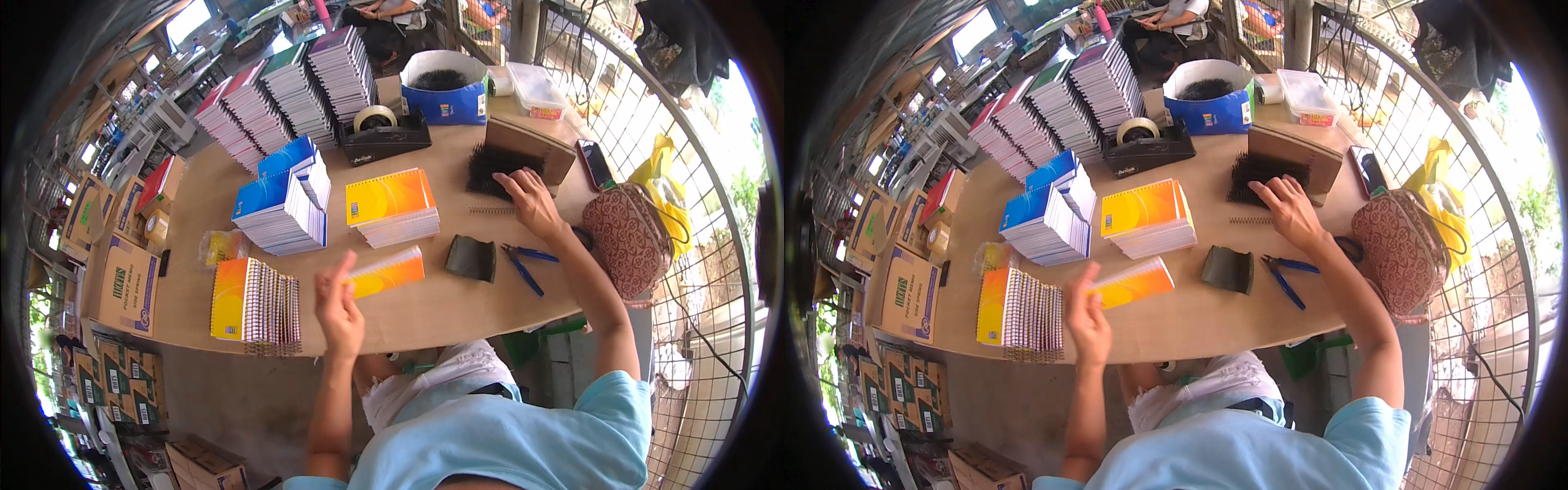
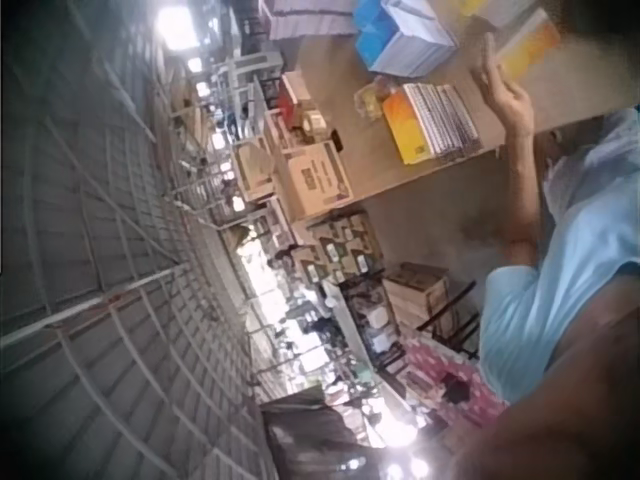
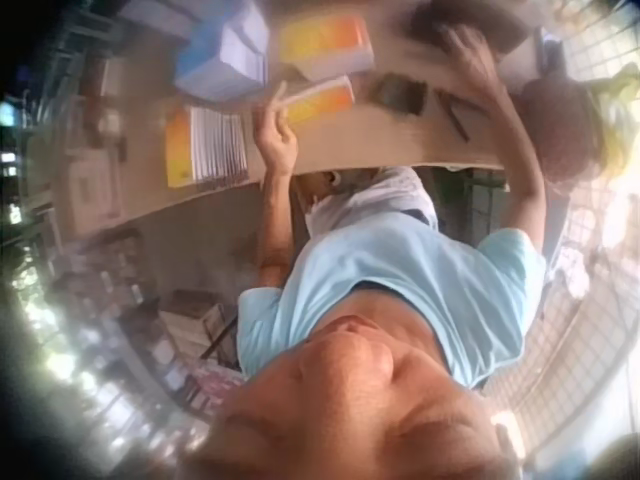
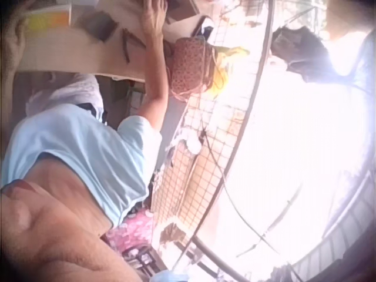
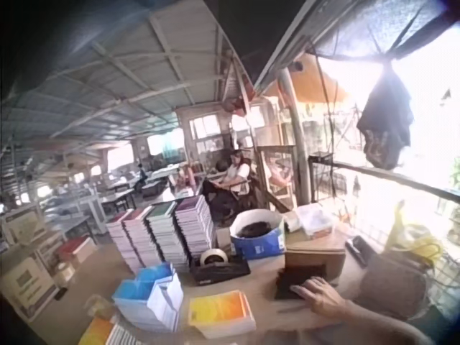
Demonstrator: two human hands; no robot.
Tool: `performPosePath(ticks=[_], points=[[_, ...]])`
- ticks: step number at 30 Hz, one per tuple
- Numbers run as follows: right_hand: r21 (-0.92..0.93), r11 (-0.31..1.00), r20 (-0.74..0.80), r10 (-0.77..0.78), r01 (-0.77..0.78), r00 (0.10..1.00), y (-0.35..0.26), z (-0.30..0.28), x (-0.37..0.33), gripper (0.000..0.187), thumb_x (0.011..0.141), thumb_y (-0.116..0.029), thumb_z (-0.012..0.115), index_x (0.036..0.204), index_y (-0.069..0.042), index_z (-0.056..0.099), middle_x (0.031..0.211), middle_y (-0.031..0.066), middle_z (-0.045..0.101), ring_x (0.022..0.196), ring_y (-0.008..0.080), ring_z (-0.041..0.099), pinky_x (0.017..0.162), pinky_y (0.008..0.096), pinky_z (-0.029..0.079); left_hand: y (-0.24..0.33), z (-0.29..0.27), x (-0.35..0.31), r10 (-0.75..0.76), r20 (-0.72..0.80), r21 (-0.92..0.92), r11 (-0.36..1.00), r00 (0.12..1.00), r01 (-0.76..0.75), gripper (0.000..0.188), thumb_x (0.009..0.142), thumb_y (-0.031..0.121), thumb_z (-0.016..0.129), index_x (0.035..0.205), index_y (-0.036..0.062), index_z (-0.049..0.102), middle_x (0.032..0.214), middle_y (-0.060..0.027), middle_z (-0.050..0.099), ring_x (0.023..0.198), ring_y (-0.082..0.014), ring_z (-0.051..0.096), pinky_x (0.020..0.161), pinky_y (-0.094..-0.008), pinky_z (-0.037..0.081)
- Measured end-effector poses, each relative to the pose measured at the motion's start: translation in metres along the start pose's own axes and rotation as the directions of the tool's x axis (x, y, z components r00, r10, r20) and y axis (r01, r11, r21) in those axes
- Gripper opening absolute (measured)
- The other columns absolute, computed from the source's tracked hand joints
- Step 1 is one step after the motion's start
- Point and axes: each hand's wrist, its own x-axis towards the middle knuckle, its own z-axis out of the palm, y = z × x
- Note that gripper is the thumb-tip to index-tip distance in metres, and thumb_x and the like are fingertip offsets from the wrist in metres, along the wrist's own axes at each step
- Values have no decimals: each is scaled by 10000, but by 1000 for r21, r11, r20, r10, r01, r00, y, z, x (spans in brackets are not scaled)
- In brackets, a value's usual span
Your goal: The person binds notebooks by threading a spiral wire through the pre-punched holes of a stack of papers and a cover, then clips the end of the wire with pliers.
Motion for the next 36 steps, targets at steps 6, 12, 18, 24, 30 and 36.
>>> performPosePath(ticks=[6,12,18,24,30,36], points=[[496,868,95,-28,-23,995,-84,-31,-9,329,820,-12,705,1136,-101,728,899,112,660,791,317,665,679,416,538,-20,43,-54,-141,19,-71,987,990,142,206,947,30,626,1133,70,706,1032,-115,613,971,-283,559,837,-384,491],[622,759,227,63,-195,972,-131,-16,-17,208,827,-54,747,1032,-84,762,923,114,696,777,312,677,677,404,546,-26,54,-55,-132,-47,-103,987,990,126,114,919,128,719,1009,61,701,941,-99,593,954,-275,518,858,-397,457],[719,684,208,-41,-125,977,-139,-13,-12,212,819,-26,750,1026,-74,743,924,115,683,870,314,672,739,408,547,-26,52,-55,-142,-38,-121,983,989,136,110,930,136,711,997,53,683,943,-85,610,962,-279,510,878,-400,444],[698,673,362,-39,-244,931,-147,-21,-11,224,843,-50,739,1063,-53,699,929,115,678,873,351,664,736,425,548,-25,54,-57,-147,-41,-116,983,988,141,120,944,141,699,1010,43,672,985,-73,632,1004,-275,499,923,-404,436],[571,804,310,-27,-164,950,-152,-20,-15,194,887,-152,714,1053,-74,652,952,128,632,852,378,652,670,444,532,-25,55,-58,-141,-46,-132,982,989,134,117,945,133,698,1013,41,672,994,-71,635,1018,-275,491,929,-408,432],[487,864,314,-32,-132,949,-167,-22,-13,229,877,-156,714,1076,-90,625,1002,102,616,822,364,649,651,441,541,-24,55,-60,-125,-40,-130,984,991,119,130,945,146,697,1011,38,669,987,-90,602,1000,-281,492,916,-415,432]])
